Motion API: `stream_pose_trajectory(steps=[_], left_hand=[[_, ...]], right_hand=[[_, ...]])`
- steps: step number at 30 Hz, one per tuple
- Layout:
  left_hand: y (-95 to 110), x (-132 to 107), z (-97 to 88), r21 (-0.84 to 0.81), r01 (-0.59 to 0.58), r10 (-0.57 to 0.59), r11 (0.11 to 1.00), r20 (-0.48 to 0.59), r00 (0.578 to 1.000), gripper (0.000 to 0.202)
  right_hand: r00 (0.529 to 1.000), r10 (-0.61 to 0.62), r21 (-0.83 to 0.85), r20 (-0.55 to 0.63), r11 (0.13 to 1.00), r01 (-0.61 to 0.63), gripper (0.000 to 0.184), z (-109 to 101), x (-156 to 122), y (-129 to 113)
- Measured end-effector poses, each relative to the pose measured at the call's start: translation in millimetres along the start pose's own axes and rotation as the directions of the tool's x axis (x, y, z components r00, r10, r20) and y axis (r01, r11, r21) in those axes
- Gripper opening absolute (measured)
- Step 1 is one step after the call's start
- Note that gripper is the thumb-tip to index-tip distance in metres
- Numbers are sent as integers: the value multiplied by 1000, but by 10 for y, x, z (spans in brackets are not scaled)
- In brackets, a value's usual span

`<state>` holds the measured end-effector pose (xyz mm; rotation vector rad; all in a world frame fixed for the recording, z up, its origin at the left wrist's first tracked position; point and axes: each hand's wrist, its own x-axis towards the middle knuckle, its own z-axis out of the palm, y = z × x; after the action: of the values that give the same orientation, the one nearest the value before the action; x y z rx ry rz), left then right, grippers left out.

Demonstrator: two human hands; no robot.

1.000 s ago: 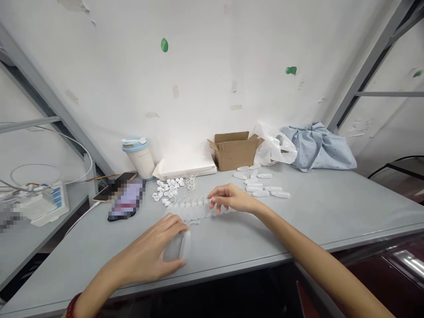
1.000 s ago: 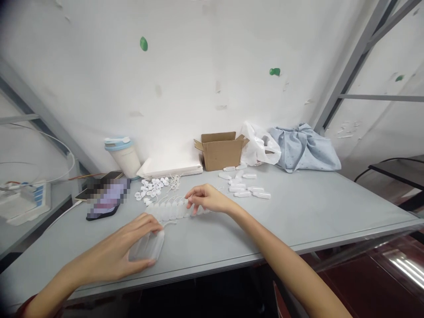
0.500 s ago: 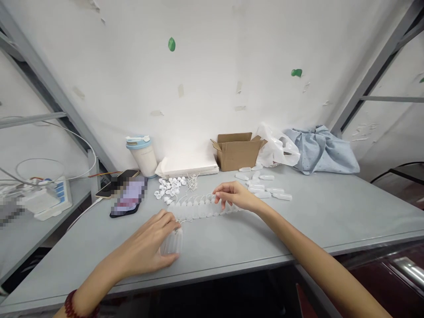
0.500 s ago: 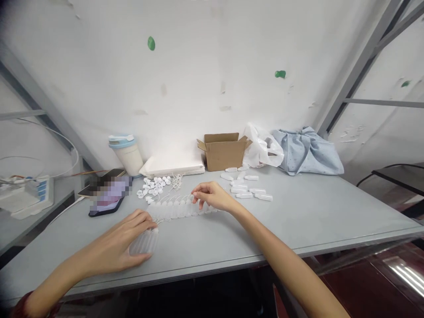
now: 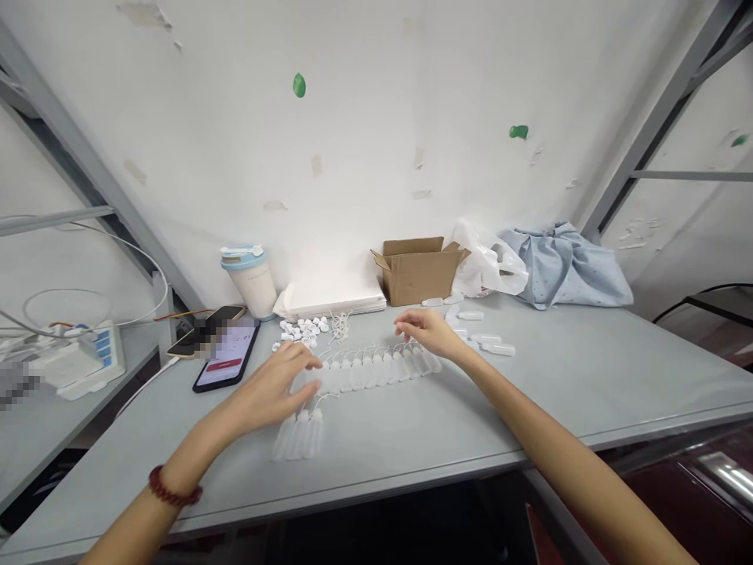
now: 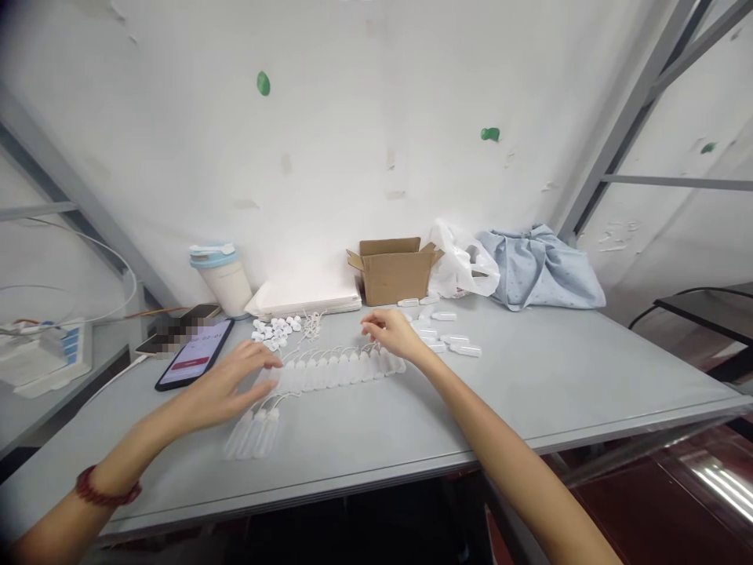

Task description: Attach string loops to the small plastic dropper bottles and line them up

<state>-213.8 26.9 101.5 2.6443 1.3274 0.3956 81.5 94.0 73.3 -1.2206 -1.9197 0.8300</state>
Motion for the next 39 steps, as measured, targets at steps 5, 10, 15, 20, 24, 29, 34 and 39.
stream_pose_trajectory(steps=[5, 10, 15, 20, 24, 29, 34, 39], left_hand=[[-203, 537, 111, 49, 56, -48, 997, -142, 989, 27], [-297, 912, 303, 15, 121, -117, 993, -150, 982, 15], [-387, 1032, 380, -78, 156, -164, 985, -112, 980, 18], [-410, 990, 312, -162, 175, -196, 971, -123, 973, 18], [-421, 924, 255, -231, 219, -268, 948, -206, 941, 21], [-481, 844, 251, -409, 291, -438, 865, -331, 836, 22], [-504, 738, 260, -625, 242, -542, 742, -346, 766, 20], [-387, 682, 249, -629, 210, -533, 749, -384, 754, 20]], right_hand=[[984, -93, -551, -155, 834, -8, 20, -170, 135, 353], [991, -81, -625, -106, 781, -3, 20, -272, 165, 522], [994, -60, -661, -89, 750, -14, 24, -289, 170, 555], [993, -26, -682, -118, 729, -62, 30, -287, 188, 599], [993, 1, -682, -117, 727, -81, 32, -283, 199, 614], [992, 24, -658, -123, 747, -99, 31, -274, 200, 621], [990, 21, -583, -137, 807, -97, 29, -267, 215, 650], [983, -14, -465, -181, 882, -73, 29, -210, 190, 524]])
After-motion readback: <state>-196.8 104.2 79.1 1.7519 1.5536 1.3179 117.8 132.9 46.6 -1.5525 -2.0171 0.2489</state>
